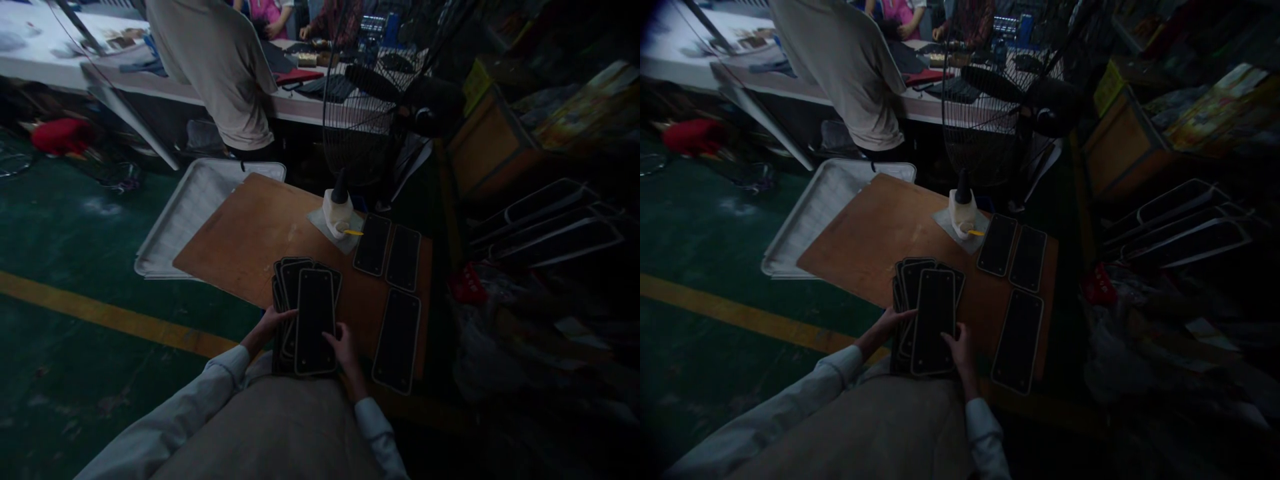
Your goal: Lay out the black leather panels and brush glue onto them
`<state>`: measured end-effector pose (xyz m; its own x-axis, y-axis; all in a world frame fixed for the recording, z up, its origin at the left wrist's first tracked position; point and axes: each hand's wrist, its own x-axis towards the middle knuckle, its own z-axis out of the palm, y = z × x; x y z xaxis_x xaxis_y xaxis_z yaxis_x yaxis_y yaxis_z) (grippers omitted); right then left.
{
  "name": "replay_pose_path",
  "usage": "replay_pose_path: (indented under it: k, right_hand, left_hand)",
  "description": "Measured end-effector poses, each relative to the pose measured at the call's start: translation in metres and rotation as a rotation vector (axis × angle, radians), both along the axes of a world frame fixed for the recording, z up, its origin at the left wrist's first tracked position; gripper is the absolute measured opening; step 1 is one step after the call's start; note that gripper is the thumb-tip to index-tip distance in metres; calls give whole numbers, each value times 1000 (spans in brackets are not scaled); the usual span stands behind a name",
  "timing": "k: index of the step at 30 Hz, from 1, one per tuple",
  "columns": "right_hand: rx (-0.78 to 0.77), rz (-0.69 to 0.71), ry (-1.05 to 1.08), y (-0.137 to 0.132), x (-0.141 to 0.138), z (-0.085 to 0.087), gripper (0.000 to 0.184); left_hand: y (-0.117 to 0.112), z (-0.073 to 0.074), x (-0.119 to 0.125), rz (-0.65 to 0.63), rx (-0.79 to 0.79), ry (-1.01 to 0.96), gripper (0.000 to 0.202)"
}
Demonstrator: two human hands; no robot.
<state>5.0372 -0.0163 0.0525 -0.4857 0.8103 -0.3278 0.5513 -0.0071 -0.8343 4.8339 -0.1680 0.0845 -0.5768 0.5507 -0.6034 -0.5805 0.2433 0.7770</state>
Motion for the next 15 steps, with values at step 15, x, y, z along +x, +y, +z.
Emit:
replay_pose_path:
  k: [15]
  right_hand:
    - [-100, 23, 65, 6, 4, 3, 49]
  left_hand:
    - [-8, -5, 4, 60, -21, -10, 65]
